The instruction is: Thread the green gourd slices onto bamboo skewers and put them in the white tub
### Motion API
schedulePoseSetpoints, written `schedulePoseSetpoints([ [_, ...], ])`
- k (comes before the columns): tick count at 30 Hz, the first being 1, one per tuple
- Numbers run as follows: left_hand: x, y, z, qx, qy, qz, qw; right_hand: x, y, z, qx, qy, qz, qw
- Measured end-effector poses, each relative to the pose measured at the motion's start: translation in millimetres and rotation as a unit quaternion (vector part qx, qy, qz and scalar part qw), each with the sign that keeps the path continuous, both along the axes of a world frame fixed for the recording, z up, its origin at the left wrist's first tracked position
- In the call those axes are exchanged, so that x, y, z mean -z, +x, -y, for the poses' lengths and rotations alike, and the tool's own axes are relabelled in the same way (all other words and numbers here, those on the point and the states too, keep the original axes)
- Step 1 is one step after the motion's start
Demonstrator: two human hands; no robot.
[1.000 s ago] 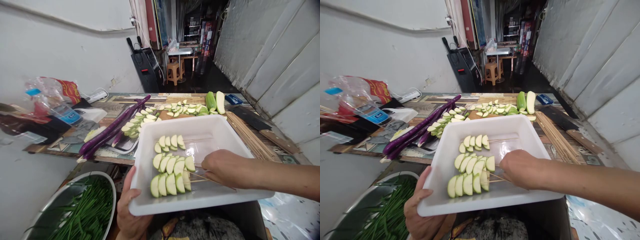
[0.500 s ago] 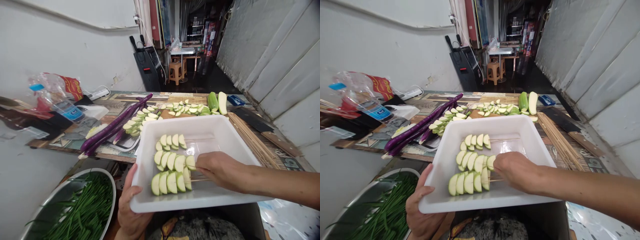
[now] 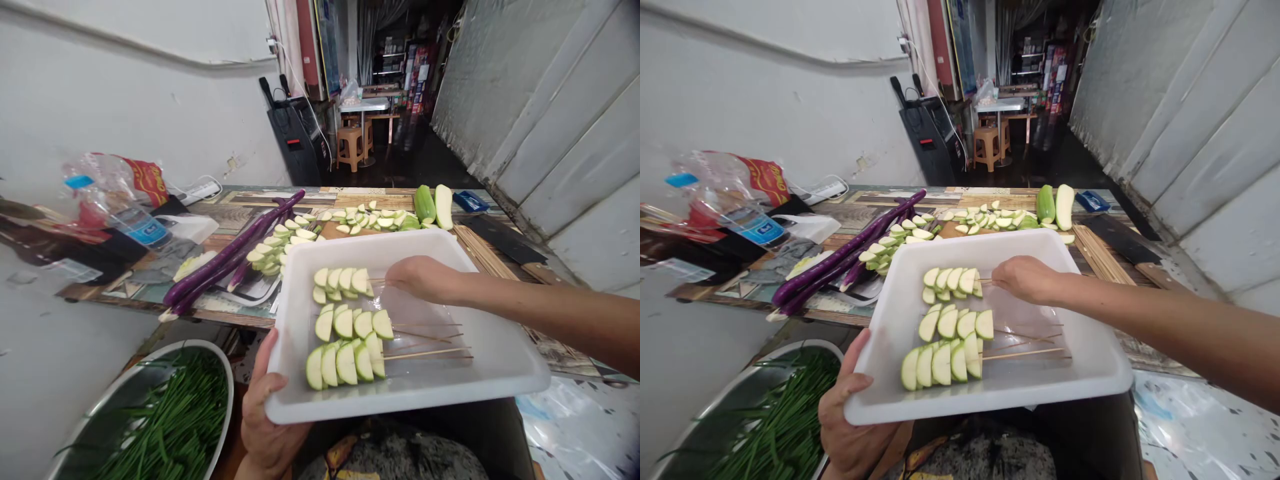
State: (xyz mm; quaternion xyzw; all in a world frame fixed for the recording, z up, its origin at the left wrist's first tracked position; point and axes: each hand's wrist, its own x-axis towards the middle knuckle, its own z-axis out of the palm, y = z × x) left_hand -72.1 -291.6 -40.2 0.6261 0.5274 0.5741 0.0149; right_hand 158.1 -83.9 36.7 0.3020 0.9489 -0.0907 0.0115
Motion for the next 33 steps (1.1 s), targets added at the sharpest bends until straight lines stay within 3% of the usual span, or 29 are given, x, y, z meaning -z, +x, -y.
schedulePoseSetpoints([
  [5,-1.6,2,0,-0.005,-0.004,0.012,1.0,-16.3,-6,23,0.017,0.091,0.049,0.994],
  [8,-1.4,2,-1,-0.008,-0.011,0.013,1.0,-24.1,0,45,-0.014,0.005,0.068,0.998],
  [11,-0.9,1,-1,-0.008,-0.022,0.002,1.0,-19.1,5,56,-0.04,-0.068,0.098,0.992],
  [16,-3.8,0,-1,-0.012,-0.025,-0.016,0.999,-6.6,1,55,-0.025,-0.084,0.081,0.993],
  [22,-8.0,4,-1,-0.02,-0.028,-0.025,0.999,-7.9,-4,53,-0.017,-0.073,0.061,0.995],
  [26,-5.8,2,0,-0.013,-0.031,-0.018,0.999,-4.2,-7,52,-0.015,-0.113,0.091,0.989],
  [33,-4.4,0,0,-0.004,-0.027,-0.023,0.999,9.3,-11,55,-0.033,-0.02,0.147,0.988],
])
